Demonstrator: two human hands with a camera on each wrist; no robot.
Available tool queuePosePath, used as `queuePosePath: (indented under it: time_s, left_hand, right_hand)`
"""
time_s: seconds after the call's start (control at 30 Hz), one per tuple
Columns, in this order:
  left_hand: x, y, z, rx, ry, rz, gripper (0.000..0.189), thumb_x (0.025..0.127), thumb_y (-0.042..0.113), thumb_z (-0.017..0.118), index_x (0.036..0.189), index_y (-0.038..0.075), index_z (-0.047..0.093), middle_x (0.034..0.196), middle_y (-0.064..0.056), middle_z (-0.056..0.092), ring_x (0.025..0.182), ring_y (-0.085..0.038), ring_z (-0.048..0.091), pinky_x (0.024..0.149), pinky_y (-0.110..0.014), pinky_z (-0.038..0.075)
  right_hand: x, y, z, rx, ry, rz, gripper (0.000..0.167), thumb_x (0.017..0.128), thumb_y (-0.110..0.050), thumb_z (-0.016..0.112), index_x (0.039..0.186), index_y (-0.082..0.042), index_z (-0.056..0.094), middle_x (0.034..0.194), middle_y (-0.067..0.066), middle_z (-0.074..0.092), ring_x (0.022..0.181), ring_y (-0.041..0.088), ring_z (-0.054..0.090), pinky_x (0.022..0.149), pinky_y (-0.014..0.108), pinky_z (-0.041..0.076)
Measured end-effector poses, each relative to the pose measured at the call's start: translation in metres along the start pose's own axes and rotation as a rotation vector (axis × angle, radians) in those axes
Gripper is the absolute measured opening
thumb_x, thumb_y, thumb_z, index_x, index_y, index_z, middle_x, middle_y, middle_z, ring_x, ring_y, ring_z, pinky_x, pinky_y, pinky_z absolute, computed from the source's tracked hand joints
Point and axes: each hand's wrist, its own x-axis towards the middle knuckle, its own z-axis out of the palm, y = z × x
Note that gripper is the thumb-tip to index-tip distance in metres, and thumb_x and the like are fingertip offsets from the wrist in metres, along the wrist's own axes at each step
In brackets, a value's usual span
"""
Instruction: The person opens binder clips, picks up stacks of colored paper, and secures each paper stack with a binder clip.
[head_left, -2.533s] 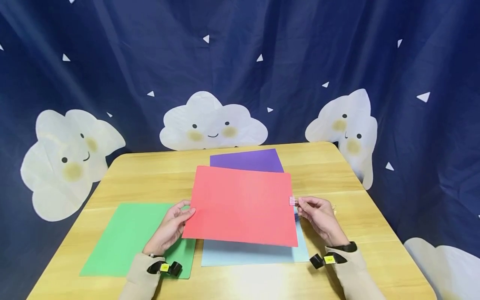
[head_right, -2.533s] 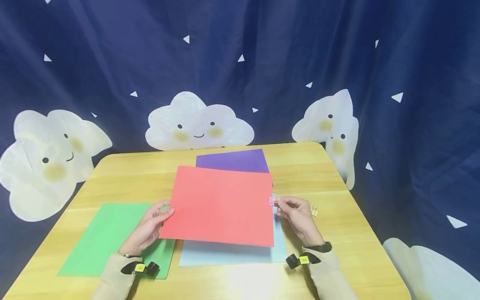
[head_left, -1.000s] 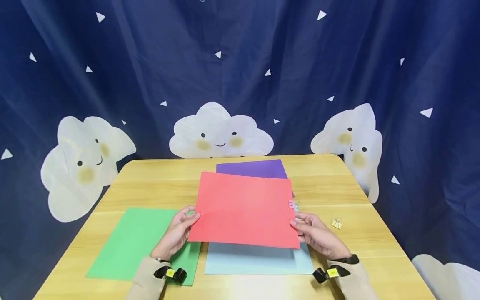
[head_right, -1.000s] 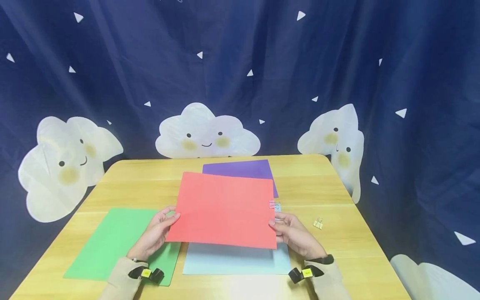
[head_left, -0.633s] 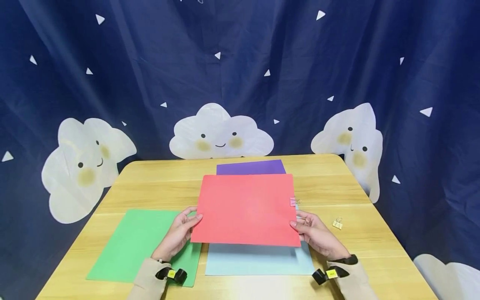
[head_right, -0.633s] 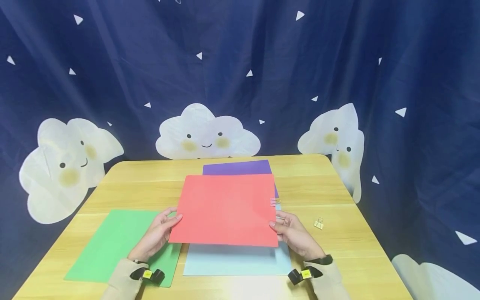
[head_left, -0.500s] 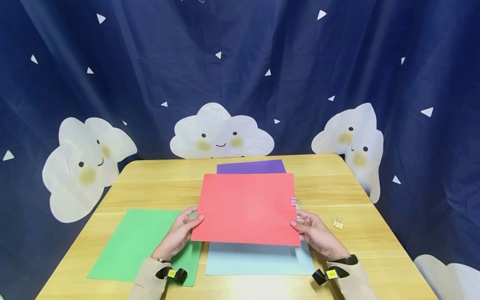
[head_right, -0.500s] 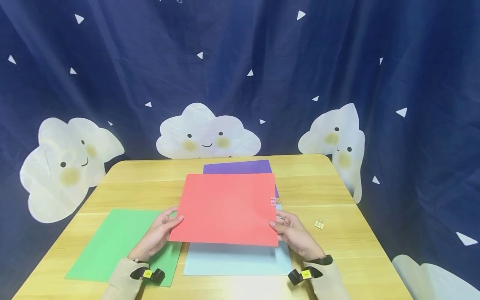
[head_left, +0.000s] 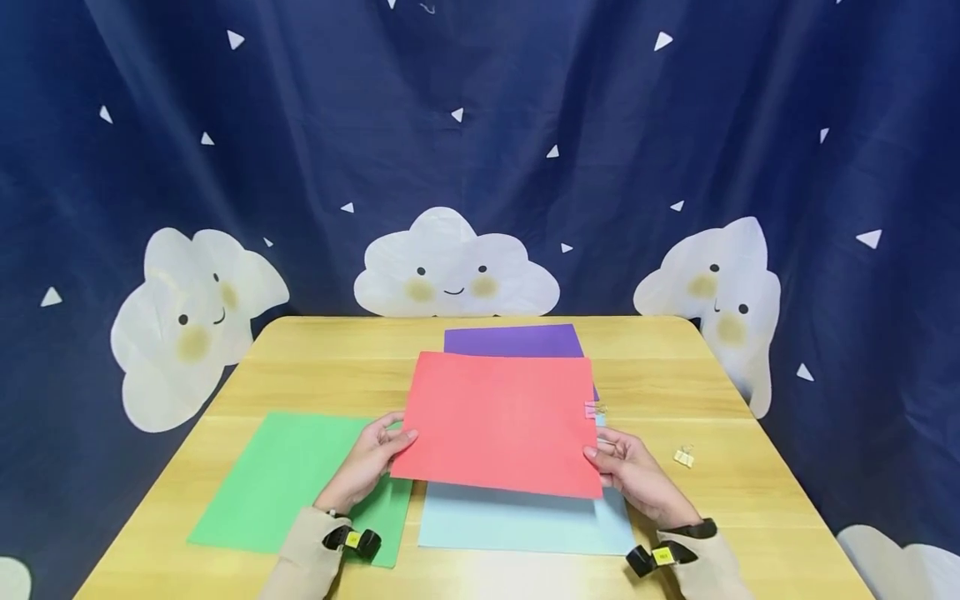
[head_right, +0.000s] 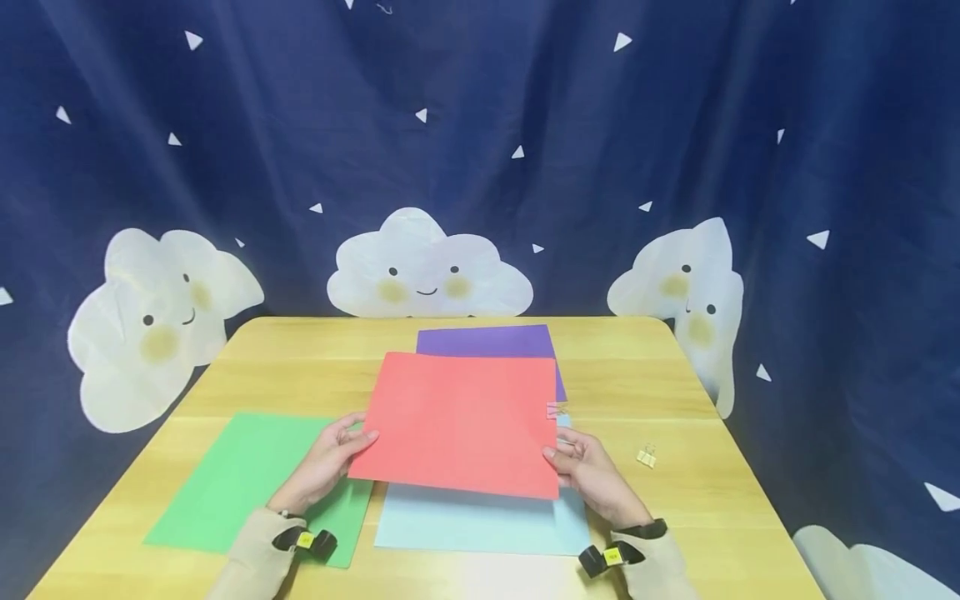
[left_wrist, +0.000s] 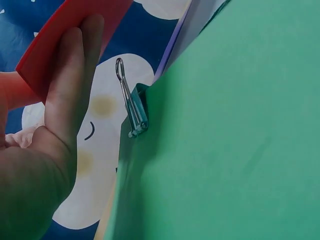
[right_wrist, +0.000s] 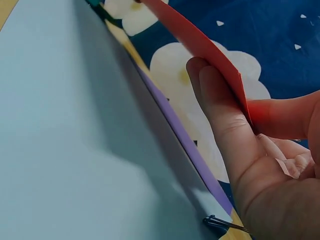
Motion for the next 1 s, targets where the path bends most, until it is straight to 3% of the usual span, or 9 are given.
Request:
queuePosePath:
  time_s: [0.2, 0.43, 0.6, 0.83, 1.0]
  left_hand:
    - [0.001, -0.003, -0.002, -0.017, 0.011, -0.010, 0.058, 0.104, 0.021, 0.064, 0.150, -0.002, 0.038, 0.095, 0.007, 0.079, 0.058, -0.002, 0.063, 0.047, -0.016, 0.039]
    - [0.004, 0.009, -0.014, -0.058, -0.024, 0.020, 0.061, 0.106, 0.020, 0.060, 0.153, -0.006, 0.031, 0.095, 0.007, 0.079, 0.075, -0.006, 0.075, 0.064, -0.019, 0.060]
    - [0.009, 0.031, -0.034, -0.047, 0.021, 0.019, 0.059, 0.106, 0.019, 0.059, 0.153, -0.005, 0.032, 0.090, 0.008, 0.079, 0.073, -0.004, 0.073, 0.064, -0.017, 0.059]
    - [0.017, 0.067, -0.068, -0.135, 0.118, 0.007, 0.060, 0.109, 0.019, 0.053, 0.157, -0.003, 0.025, 0.084, 0.009, 0.077, 0.069, -0.003, 0.073, 0.065, -0.018, 0.060]
    - [0.015, 0.088, -0.091, -0.173, 0.199, -0.017, 0.055, 0.111, 0.019, 0.048, 0.158, 0.000, 0.026, 0.080, 0.005, 0.076, 0.065, -0.006, 0.074, 0.060, -0.020, 0.060]
  right_hand:
    - [-0.001, 0.001, 0.004, -0.049, 0.042, 0.040, 0.048, 0.105, -0.006, 0.058, 0.145, 0.014, 0.039, 0.109, -0.006, 0.079, 0.093, 0.008, 0.076, 0.079, 0.027, 0.064]
    - [0.011, -0.016, 0.012, -0.089, 0.064, 0.054, 0.061, 0.105, -0.006, 0.057, 0.150, 0.021, 0.025, 0.106, -0.008, 0.078, 0.091, 0.006, 0.075, 0.080, 0.027, 0.064]
    - [0.040, -0.038, 0.024, -0.132, 0.067, 0.068, 0.056, 0.106, -0.006, 0.055, 0.150, 0.018, 0.029, 0.102, -0.006, 0.077, 0.088, 0.006, 0.075, 0.080, 0.027, 0.064]
    - [0.095, -0.067, 0.050, -0.125, 0.121, 0.055, 0.047, 0.106, -0.003, 0.053, 0.147, 0.015, 0.039, 0.094, -0.005, 0.076, 0.083, 0.008, 0.075, 0.077, 0.028, 0.065]
    - [0.131, -0.083, 0.074, -0.165, 0.128, 0.071, 0.050, 0.106, -0.006, 0.054, 0.152, 0.009, 0.040, 0.103, -0.002, 0.074, 0.088, 0.007, 0.073, 0.083, 0.028, 0.064]
